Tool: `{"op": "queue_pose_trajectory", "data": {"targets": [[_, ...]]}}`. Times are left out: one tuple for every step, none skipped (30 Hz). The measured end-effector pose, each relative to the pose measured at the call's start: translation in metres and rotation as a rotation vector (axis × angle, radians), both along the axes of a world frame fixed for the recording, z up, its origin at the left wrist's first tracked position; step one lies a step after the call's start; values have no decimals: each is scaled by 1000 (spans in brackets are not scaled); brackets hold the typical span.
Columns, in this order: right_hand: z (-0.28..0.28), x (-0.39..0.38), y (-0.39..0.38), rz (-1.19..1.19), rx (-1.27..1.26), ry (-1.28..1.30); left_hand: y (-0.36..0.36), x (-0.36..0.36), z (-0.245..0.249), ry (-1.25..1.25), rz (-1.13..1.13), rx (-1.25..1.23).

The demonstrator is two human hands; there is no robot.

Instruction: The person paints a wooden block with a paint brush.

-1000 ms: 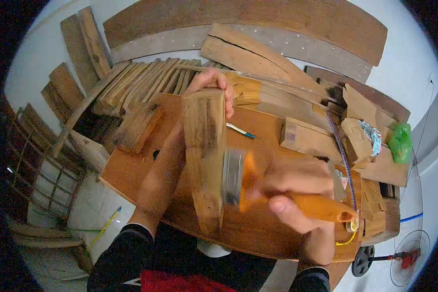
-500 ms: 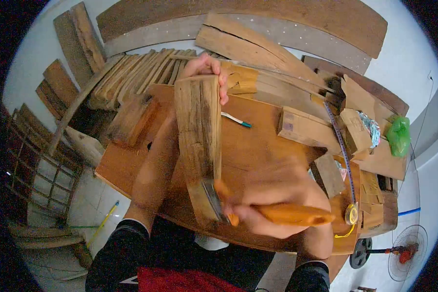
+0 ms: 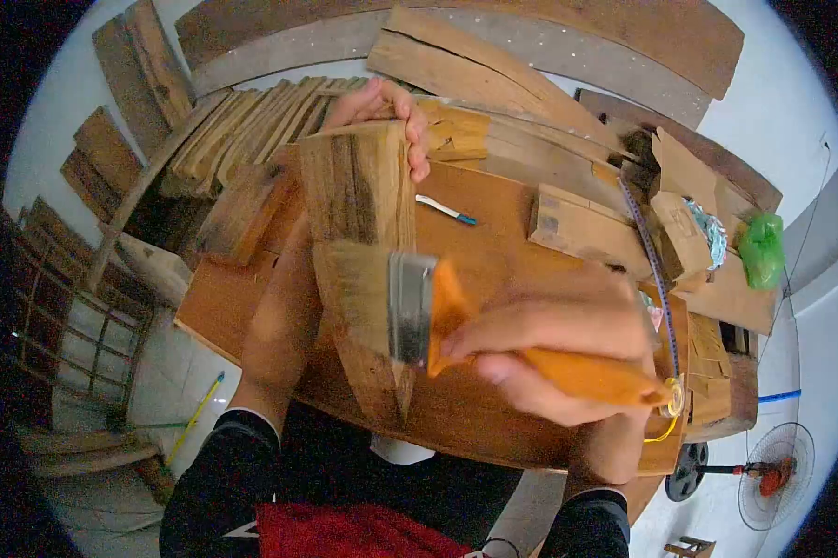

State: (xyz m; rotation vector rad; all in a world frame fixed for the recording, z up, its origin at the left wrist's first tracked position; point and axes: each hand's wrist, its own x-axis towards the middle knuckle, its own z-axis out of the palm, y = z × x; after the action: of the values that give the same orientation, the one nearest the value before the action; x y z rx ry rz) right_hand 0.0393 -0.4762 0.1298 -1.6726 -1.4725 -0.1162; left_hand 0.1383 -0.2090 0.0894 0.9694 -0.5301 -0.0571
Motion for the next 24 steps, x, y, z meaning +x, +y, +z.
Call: {"op": "queue_pose_trajectory", "data": {"targets": [[-4,-4,5,-105,134,86,-2,-2,0,7,13,0],[-7,-11,14,-211,268,169,-4,-1,0,-2,60,20],[-8,-4,12,-158,224,117,-5,0,-1,-10,108,38],[-9,2,10,-103,181,66,-5,3,-2,-20,157,54],[-10,8,8,-46,141,18,-3,6,-3,-12,110,31],[-10,9,7,47,45,38,2,9,-6,-3,64,8],[-8,8,7,32,41,31,4,11,-7,6,16,-13],[-7,8,6,17,36,23,4,13,-7,25,32,-8],[-5,8,6,2,31,15,4,14,-8,47,49,-6],[-10,3,16,-153,191,-11,3,14,-10,71,67,-8],[-11,5,15,-135,150,-32,3,16,-14,69,81,-8],[-12,7,14,-115,109,-54,4,18,-17,63,95,-5],[-12,8,13,-95,69,-76,6,24,-16,50,107,1],[-8,6,9,25,-91,14,16,40,-25,27,66,10],[-6,4,7,100,-220,49,30,56,-32,15,-53,-8],[-5,3,5,170,-352,82,38,62,-32,4,-171,-29],[-6,4,8,74,-237,11,42,66,-37,6,-195,-41],[-8,6,13,-19,-122,-61,45,70,-42,9,-219,-53],[-11,7,14,-26,-100,-59,42,67,-45,27,-150,-54],[-14,8,15,-32,-78,-56,40,66,-44,41,-82,-52],[-17,9,12,47,-146,19,43,69,-46,47,-114,-51],[-18,9,12,88,-184,48,46,72,-46,54,-145,-49],[-18,9,11,128,-222,78,48,74,-47,61,-177,-48],[-18,7,13,131,-230,64,45,75,-53,62,-63,-38]]}}
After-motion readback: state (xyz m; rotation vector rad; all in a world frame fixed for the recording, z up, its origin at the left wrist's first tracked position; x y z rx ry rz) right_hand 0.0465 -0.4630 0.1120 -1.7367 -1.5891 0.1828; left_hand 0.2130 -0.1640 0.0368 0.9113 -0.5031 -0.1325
